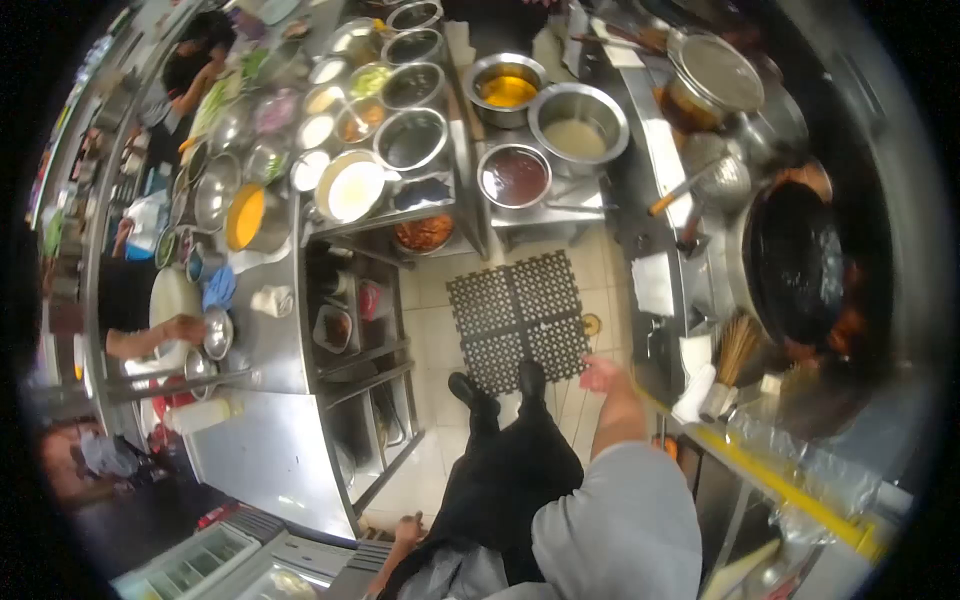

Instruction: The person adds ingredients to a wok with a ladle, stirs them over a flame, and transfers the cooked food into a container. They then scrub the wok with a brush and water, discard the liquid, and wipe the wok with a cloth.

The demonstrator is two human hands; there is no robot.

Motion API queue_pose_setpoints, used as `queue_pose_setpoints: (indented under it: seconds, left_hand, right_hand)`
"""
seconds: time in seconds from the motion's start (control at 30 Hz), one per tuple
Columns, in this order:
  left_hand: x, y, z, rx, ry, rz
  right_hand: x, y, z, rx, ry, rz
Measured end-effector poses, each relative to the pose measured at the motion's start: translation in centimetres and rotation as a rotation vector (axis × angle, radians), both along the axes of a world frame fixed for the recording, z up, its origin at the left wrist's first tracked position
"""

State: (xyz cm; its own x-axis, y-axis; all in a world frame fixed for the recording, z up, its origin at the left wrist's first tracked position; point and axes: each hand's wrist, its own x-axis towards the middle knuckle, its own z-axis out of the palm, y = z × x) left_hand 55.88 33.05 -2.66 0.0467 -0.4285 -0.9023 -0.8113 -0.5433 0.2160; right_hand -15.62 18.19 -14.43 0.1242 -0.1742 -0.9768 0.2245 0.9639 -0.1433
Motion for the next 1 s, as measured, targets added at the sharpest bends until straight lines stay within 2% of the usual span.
queue_pose_setpoints:
  seconds: [0.03, 0.07, 0.1, 0.13, 0.17, 0.2, 0.23, 0.27, 0.3, 0.37, 0.4, 0.43, 0.5, 0.53, 0.57, 0.6, 0.63, 0.67, 0.73, 0.77, 0.8, 0.83, 0.87, 0.93, 0.97, 1.0]
  left_hand:
    - [-1.7, -0.1, 0.4, -0.025, 0.007, 0.034]
    - [-4.0, -1.2, 0.7, -0.082, 0.008, 0.359]
    - [-6.2, -2.0, 1.1, -0.132, 0.011, 0.693]
    - [-7.8, -2.7, 1.7, -0.177, 0.058, 0.681]
    - [-9.2, -3.4, 2.6, -0.222, 0.102, 0.663]
    - [-9.9, -3.6, 2.8, -0.252, 0.108, 0.708]
    - [-10.3, -3.7, 2.6, -0.364, 0.132, 0.629]
    - [-10.6, -3.6, 2.4, -0.47, 0.151, 0.546]
    - [-11.0, -3.5, 3.7, -0.491, 0.157, 0.58]
    - [-11.9, -3.0, 9.4, -0.474, 0.285, 0.726]
    - [-10.2, -0.9, 7.7, -0.539, 0.239, 0.662]
    - [-8.1, 1.8, 5.7, -0.558, 0.242, 0.679]
    - [-4.0, 7.6, 2.6, -0.507, 0.25, 0.799]
    - [-2.2, 10.2, 2.4, -0.521, 0.253, 0.815]
    - [-0.4, 13.3, 2.6, -0.407, 0.235, 0.999]
    - [1.6, 16.8, 2.4, -0.291, 0.216, 1.186]
    - [4.2, 21.4, 1.0, -0.304, 0.207, 1.223]
    - [6.7, 25.6, -1.2, -0.229, 0.131, 1.275]
    - [10.9, 32.8, -3.0, -0.153, 0.062, 1.375]
    - [12.7, 35.6, -3.4, -0.086, 0.068, 1.376]
    - [13.7, 37.6, -3.7, -0.017, 0.078, 1.368]
    - [14.6, 39.0, -3.4, -0.021, 0.089, 1.395]
    - [15.9, 39.7, -2.3, -0.085, 0.065, 1.455]
    - [18.0, 40.8, -1.4, -0.231, 0.101, 1.619]
    - [20.0, 40.8, -2.1, -0.236, 0.105, 1.628]
    - [22.4, 40.7, -2.8, -0.237, 0.198, 1.597]
  right_hand:
    - [3.0, 1.8, 0.0, -0.227, 0.243, 0.393]
    - [3.8, 5.6, -13.2, -0.091, 0.056, 0.221]
    - [7.8, 4.7, -10.6, -0.157, 0.253, 0.697]
    - [11.9, 3.7, -8.1, -0.081, 0.258, 0.758]
    - [14.9, 3.1, -6.9, -0.116, 0.173, 0.836]
    - [17.9, 1.5, -3.9, -0.125, 0.078, 0.801]
    - [20.7, 0.1, -1.3, -0.129, -0.015, 0.762]
    - [23.3, -1.6, -0.2, -0.233, 0.069, 0.956]
    - [25.4, -3.1, 0.0, -0.336, 0.154, 1.145]
    - [28.9, -6.1, -5.2, -0.642, 0.109, 1.622]
    - [30.4, -7.9, -0.5, -0.618, 0.222, 1.584]
    - [31.7, -9.3, -1.3, -0.761, 0.294, 1.679]
    - [33.8, -12.2, 8.0, -0.782, 0.363, 1.743]
    - [34.3, -12.6, 10.5, -0.746, 0.395, 1.733]
    - [34.4, -13.5, 6.7, -0.628, 0.331, 1.669]
    - [34.1, -12.8, 6.3, -0.765, 0.481, 1.643]
    - [34.3, -11.6, 8.5, -0.791, 0.558, 1.562]
    - [35.1, -10.6, 9.0, -0.754, 0.6, 1.656]
    - [37.5, -7.7, 11.0, -0.477, 0.558, 1.726]
    - [37.2, -5.5, 6.3, -0.353, 0.603, 1.646]
    - [37.5, -3.4, 4.7, -0.453, 0.482, 1.861]
    - [39.5, -0.8, 7.0, -0.341, 0.436, 1.906]
    - [40.4, 1.1, 5.1, -0.308, 0.274, 2.027]
    - [41.7, 6.0, -1.8, -0.272, 0.014, 1.978]
    - [43.9, 6.3, -0.8, -0.276, 0.019, 1.987]
    - [46.5, 7.1, -0.2, -0.228, -0.031, 2.172]
